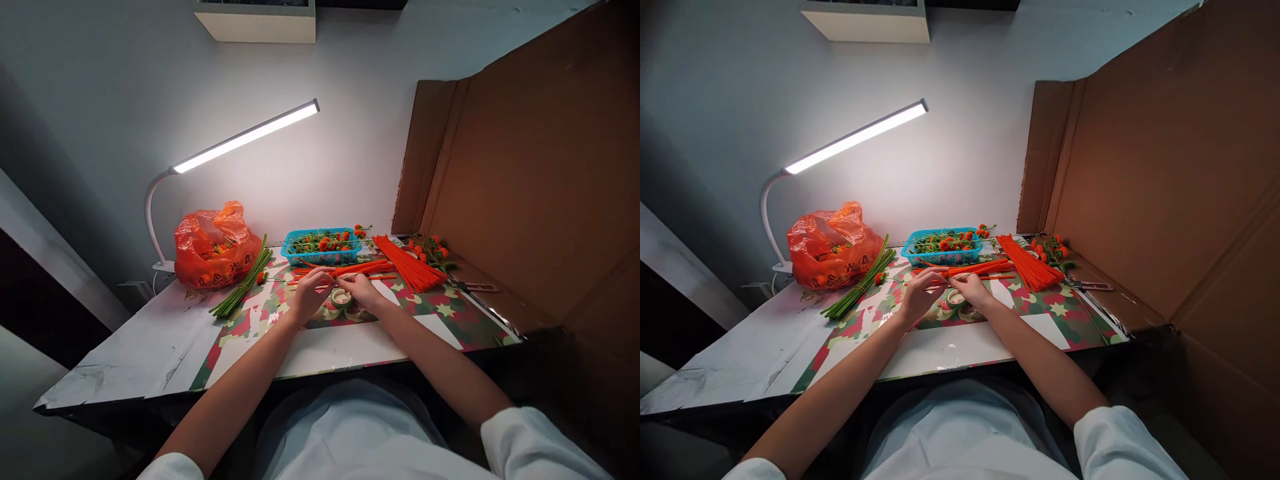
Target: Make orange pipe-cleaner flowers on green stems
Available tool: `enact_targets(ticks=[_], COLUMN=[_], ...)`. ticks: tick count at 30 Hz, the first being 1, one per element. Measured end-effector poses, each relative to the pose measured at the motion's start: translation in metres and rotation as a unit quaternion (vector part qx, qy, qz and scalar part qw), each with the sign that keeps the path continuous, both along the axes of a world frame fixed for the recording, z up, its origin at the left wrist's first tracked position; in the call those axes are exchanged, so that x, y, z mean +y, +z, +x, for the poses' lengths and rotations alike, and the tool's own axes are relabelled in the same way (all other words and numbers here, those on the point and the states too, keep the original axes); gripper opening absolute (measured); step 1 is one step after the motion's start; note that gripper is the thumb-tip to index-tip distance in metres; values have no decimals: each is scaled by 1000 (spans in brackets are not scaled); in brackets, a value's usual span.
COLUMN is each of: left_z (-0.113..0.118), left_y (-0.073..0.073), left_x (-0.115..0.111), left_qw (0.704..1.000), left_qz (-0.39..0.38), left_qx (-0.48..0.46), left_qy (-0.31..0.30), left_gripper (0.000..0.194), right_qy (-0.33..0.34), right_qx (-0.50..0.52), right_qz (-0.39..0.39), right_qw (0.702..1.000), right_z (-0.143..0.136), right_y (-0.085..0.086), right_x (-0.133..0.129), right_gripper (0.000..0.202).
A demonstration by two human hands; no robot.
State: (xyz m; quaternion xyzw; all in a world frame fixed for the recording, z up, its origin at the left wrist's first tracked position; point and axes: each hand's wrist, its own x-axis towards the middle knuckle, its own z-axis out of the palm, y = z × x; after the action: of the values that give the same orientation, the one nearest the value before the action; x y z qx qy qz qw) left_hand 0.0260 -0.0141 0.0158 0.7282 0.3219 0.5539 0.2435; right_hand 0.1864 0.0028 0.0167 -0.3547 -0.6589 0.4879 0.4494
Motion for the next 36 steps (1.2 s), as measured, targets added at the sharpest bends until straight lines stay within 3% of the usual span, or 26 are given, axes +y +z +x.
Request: enact_targets(ticks=[5,9,13,21,26,32,36], left_z=[-1,-7,-9,-1,-3,5,13], left_y=[2,7,8,3,15,16,8], left_x=[2,5,5,-3,-13,-18,-18], left_qw=[997,991,988,997,998,992,990], left_qz=[-55,-119,-130,-37,52,102,107], left_qx=[-45,-55,-67,-72,-22,50,83], left_qy=[-18,-42,-42,-2,-14,-48,-36], left_gripper=[38,37,38,36,60,43,47], right_qy=[0,-17,20,154,245,267,254], right_qx=[44,69,93,133,112,90,82], right_qz=[-14,2,-11,-93,-136,-147,-139], right_qw=[999,997,995,975,953,948,954], right_z=[2,1,-1,0,9,5,-2], right_y=[4,3,-1,-3,1,-7,-9], right_x=[-1,2,3,4,-1,-2,-3], right_gripper=[43,38,39,43,36,28,27])
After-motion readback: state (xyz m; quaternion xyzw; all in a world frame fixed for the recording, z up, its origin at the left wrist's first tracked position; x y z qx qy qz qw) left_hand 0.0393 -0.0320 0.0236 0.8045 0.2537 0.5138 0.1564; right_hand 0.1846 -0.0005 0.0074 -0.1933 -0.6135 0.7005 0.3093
